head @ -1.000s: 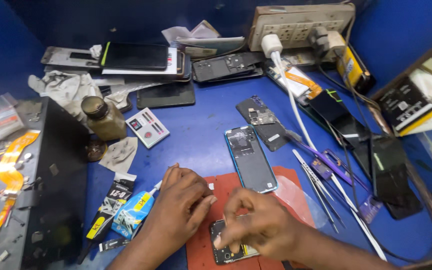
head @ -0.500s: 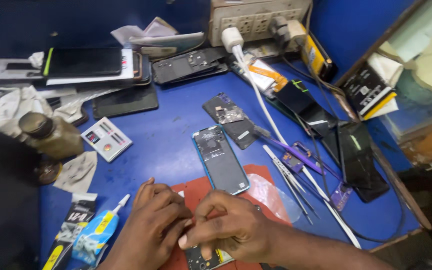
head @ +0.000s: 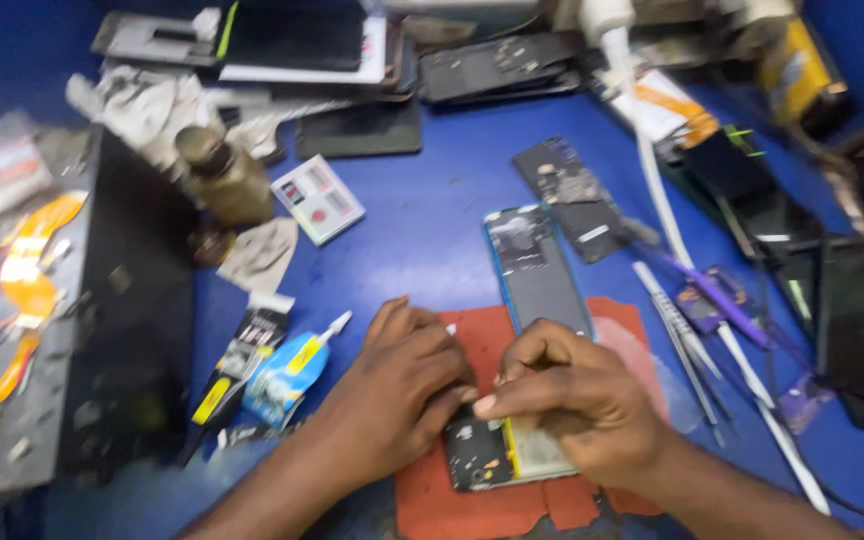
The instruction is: The person disassembles a blue smartphone, removing the back cover and unscrewing internal components. They use a spudger to pry out the battery and disconnect internal cables. The person then places the removed battery on the table and continues to handle the phone's internal frame.
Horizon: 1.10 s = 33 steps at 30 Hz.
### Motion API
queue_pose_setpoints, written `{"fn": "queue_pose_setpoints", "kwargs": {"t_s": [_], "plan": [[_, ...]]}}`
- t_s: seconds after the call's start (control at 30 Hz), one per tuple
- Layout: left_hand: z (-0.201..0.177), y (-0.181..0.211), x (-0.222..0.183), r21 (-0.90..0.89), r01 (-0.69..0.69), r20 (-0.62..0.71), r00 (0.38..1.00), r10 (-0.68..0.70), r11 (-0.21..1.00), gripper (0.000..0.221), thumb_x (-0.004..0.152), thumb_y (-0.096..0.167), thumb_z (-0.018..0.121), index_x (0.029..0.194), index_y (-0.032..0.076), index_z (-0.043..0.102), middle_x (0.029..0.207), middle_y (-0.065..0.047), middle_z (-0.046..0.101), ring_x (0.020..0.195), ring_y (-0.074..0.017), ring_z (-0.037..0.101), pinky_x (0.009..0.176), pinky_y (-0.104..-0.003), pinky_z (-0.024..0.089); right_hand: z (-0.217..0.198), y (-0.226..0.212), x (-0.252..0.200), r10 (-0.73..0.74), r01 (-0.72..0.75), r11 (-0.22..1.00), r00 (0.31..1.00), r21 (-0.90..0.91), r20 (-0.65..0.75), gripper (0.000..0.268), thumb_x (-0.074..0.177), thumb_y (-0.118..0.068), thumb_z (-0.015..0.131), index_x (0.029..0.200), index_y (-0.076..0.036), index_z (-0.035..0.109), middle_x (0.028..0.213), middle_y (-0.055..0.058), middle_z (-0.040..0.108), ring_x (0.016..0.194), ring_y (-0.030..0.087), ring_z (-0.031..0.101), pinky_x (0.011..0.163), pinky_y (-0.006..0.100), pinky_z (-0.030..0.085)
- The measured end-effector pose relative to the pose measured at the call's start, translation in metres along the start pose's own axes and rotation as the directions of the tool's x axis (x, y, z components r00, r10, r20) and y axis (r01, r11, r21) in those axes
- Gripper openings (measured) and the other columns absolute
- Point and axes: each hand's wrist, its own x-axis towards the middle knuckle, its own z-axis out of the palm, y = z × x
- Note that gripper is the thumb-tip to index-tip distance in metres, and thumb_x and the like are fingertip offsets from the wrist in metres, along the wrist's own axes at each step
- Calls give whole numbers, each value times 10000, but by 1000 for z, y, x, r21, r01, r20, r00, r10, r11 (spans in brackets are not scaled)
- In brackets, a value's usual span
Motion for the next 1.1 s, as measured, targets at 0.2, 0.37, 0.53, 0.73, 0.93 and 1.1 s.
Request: {"fn": "queue_pose_setpoints", "kwargs": {"t_s": [0.2, 0.37, 0.53, 0.73, 0.93, 1.1], "plan": [[-3, 4, 0, 8, -33, -30, 999, 33, 999, 102, 817, 139, 733, 857, 66, 675, 929, -72, 613, 1085, -317, 562, 1087, -527, 350, 0, 4, -5, 91, -93, 995, 995, 47, 37, 511, 808, 220, 639, 1176, -110, 769, 1031, 72, 596, 839, 157, 651, 733, 240, 552], [-2, 3, -1, 35, -13, 6, 1000, 13, 999, 96, 852, 154, 720, 847, 69, 674, 902, -73, 605, 1071, -312, 563, 1100, -531, 346, 1, 1, 0, 22, -20, 999, 998, -37, 65, 502, 836, 193, 682, 1215, -129, 745, 1024, 63, 640, 861, 133, 709, 745, 226, 613], [2, 0, -1, 41, -26, 9, 1000, 26, 999, 103, 825, 153, 736, 882, 78, 694, 922, -70, 610, 1076, -316, 559, 1076, -514, 357, -6, -9, 6, -53, 65, 985, 996, -160, 78, 533, 793, 158, 704, 1239, -134, 721, 1011, 43, 671, 890, 127, 703, 729, 237, 571], [4, 0, -1, 3, -3, 8, 1000, 3, 1000, 135, 789, 139, 784, 887, 87, 706, 943, -45, 620, 1089, -300, 556, 1021, -465, 387, -7, -14, 5, -16, 24, 967, 999, -252, 35, 569, 756, 170, 693, 1227, -147, 732, 967, 35, 690, 811, 100, 710, 680, 239, 574], [7, 1, -2, 11, -8, 11, 1000, 8, 1000, 166, 758, 177, 816, 857, 93, 711, 943, -48, 616, 1088, -295, 552, 1039, -479, 374, -8, -12, 1, -22, 10, 973, 999, -230, -50, 466, 829, 145, 700, 1243, -68, 675, 1032, 67, 714, 905, 135, 753, 761, 244, 607], [14, 3, -2, -44, -64, 8, 998, 64, 997, 183, 751, 190, 820, 871, 98, 716, 953, -41, 620, 1107, -299, 540, 1057, -480, 377, -3, -13, 0, -97, 54, 953, 987, -300, -131, 391, 844, 84, 748, 1201, -53, 666, 1032, 84, 723, 953, 153, 752, 815, 262, 600]]}}
